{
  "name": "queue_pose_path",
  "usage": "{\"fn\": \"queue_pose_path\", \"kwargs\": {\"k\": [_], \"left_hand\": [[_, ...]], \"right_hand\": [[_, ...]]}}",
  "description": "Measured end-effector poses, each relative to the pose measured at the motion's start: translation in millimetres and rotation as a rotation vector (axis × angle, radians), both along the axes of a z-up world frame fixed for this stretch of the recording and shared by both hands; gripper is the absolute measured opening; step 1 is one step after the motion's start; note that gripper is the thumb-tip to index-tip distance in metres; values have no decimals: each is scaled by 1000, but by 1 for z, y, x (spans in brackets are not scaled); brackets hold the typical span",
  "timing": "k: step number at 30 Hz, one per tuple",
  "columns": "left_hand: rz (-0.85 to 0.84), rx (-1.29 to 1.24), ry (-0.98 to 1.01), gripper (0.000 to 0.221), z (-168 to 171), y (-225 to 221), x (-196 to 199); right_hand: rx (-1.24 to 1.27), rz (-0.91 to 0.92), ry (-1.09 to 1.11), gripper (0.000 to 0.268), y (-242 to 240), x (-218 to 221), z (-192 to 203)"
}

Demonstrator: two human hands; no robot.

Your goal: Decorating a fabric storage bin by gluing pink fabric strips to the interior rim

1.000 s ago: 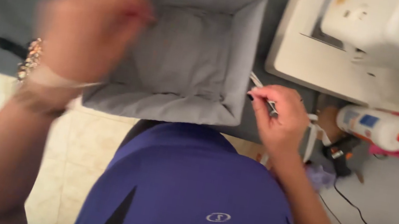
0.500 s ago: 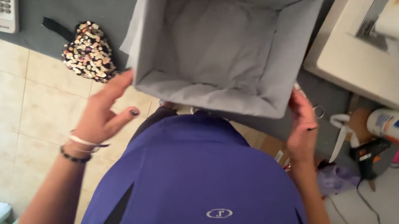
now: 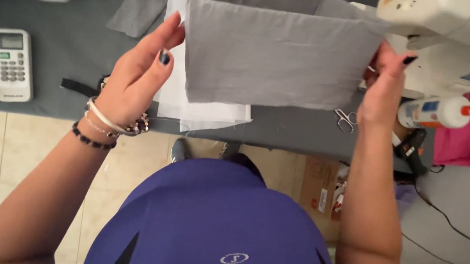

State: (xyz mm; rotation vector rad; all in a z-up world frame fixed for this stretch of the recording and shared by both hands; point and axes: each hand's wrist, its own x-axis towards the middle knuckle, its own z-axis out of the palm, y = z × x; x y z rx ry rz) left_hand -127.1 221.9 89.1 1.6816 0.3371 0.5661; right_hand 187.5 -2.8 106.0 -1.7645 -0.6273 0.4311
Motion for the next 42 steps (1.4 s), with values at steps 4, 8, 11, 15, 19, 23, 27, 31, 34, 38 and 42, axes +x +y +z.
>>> {"fn": "queue_pose_path", "kwargs": {"k": [4,8,11,15,19,23,27,31,34,38,42], "left_hand": [[-34,-64,-42,66,4,6,-1],[-32,-11,-4,64,6,9,-11],[-69,2,-39,65,-1,16,-17],[-92,-25,5,71,12,16,-19],[-121,-23,-53,71,6,18,-24],[-170,11,-213,63,-20,12,-48],[-132,-281,-147,86,-74,-12,-77],[-117,-365,-78,83,-129,-38,-97],[-124,-378,-49,74,-141,-47,-101],[75,-203,26,44,-151,-39,-125],[573,37,190,27,-124,-24,-162]], "right_hand": [[109,-98,146,99,-5,-12,-10],[42,-38,65,109,-7,-40,4],[79,14,9,105,-10,-49,-1],[69,76,-101,95,-13,-56,-5],[93,21,-219,62,-37,-48,-34],[-63,74,-356,73,-57,-92,-29],[-208,-61,-588,96,-109,-117,-121],[-222,-176,-705,93,-124,-124,-174],[-221,-197,-711,84,-132,-121,-194],[-286,-189,-621,73,-145,-117,-171],[-51,-394,-552,26,-161,-108,-134]]}}
